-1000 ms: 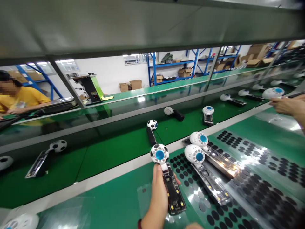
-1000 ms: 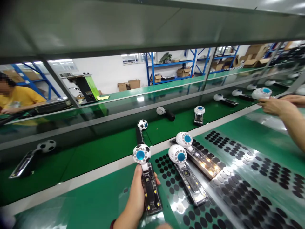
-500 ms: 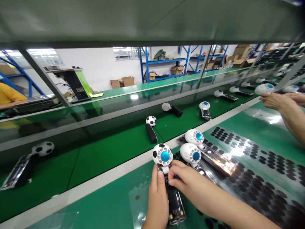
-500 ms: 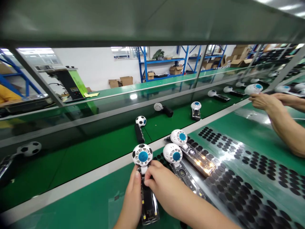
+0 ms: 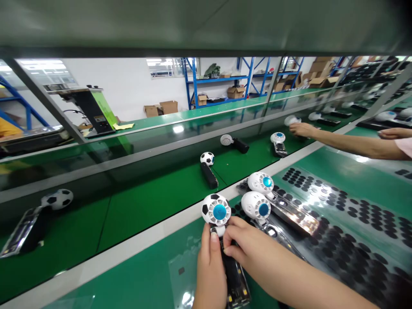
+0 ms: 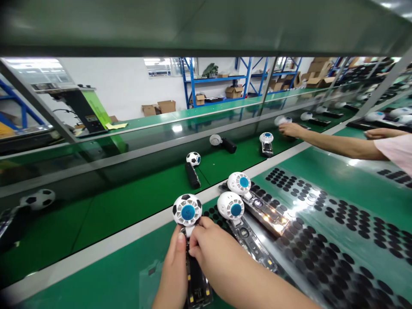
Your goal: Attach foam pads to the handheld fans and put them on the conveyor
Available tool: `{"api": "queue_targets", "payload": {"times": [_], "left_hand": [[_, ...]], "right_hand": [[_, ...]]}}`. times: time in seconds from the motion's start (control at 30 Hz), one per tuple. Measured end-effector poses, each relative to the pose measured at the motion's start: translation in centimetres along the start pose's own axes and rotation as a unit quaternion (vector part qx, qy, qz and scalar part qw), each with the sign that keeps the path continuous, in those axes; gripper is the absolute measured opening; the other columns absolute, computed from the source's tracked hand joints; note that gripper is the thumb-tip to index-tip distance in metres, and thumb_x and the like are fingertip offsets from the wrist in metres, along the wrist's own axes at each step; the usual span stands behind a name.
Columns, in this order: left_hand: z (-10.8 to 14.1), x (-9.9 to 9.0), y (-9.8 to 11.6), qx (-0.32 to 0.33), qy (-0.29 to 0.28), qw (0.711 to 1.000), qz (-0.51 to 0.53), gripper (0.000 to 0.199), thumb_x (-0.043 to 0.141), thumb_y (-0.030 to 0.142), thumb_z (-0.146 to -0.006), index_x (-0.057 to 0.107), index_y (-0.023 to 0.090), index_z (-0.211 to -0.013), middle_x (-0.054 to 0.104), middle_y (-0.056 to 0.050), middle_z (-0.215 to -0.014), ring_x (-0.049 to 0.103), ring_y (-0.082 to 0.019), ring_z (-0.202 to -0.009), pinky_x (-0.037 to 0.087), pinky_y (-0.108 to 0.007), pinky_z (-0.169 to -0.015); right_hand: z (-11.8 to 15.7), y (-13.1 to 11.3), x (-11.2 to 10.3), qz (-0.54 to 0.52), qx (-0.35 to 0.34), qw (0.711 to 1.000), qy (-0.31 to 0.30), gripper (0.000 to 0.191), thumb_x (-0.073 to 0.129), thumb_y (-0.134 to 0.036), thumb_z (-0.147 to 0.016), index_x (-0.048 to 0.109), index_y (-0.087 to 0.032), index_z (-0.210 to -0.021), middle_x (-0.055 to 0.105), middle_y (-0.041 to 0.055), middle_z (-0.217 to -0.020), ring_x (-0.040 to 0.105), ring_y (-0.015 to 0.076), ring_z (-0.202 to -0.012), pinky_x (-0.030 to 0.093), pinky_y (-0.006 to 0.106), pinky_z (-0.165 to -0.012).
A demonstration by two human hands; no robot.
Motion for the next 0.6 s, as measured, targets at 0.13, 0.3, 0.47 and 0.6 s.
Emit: {"api": "queue_targets", "payload": {"times": [0.13, 0.3, 0.47, 0.6], "left_hand": [[0.05, -0.45, 0.03, 0.007, 0.037, 0.999, 0.005, 0.048, 0.031, 0.043, -0.085, 0.043, 0.02, -0.126, 0.043, -0.006, -0.135, 0.03, -0.02, -0.127, 0.026, -0.033, -0.104], [-0.18, -0.44, -0.06, 0.024, 0.035, 0.999, 0.025, 0.048, 0.034, 0.045, -0.084, 0.047, 0.02, -0.123, 0.044, -0.005, -0.134, 0.03, -0.021, -0.127, 0.028, -0.033, -0.103], [-0.17, -0.47, -0.36, 0.013, 0.041, 0.999, 0.032, 0.05, 0.032, 0.047, -0.083, 0.046, 0.021, -0.123, 0.042, -0.004, -0.136, 0.028, -0.021, -0.129, 0.026, -0.032, -0.104], [-0.22, -0.48, -0.42, 0.013, 0.042, 0.999, 0.021, 0.052, 0.032, 0.049, -0.083, 0.046, 0.02, -0.124, 0.043, -0.005, -0.135, 0.031, -0.021, -0.127, 0.027, -0.031, -0.103]], "right_hand": [[-0.16, 0.19, -0.06, 0.003, 0.005, 1.0, 0.023, 0.012, 0.045, -0.01, -0.074, 0.047, -0.02, -0.067, 0.05, -0.0006, -0.09, 0.051, 0.011, -0.069, 0.037, 0.022, -0.061], [-0.13, 0.34, -0.01, -0.029, -0.005, 0.999, 0.043, 0.015, 0.043, -0.008, -0.075, 0.045, -0.02, -0.066, 0.051, 0.0004, -0.091, 0.052, 0.0129, -0.076, 0.039, 0.023, -0.066], [0.29, 0.67, 0.11, -0.04, -0.018, 0.996, 0.075, 0.016, 0.041, -0.009, -0.076, 0.044, -0.021, -0.068, 0.052, -0.0001, -0.098, 0.052, 0.015, -0.084, 0.041, 0.026, -0.072], [0.7, 0.8, 0.32, -0.045, -0.032, 0.994, 0.094, 0.015, 0.041, -0.009, -0.077, 0.045, -0.022, -0.071, 0.05, -0.0001, -0.108, 0.053, 0.0154, -0.093, 0.041, 0.027, -0.078]]}}
Point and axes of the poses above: each hand's wrist, its own z-axis away from the middle knuckle, its own x-axis out of the palm, y = z × x, the point moved 10 cm from there along -z, towards the middle knuckle
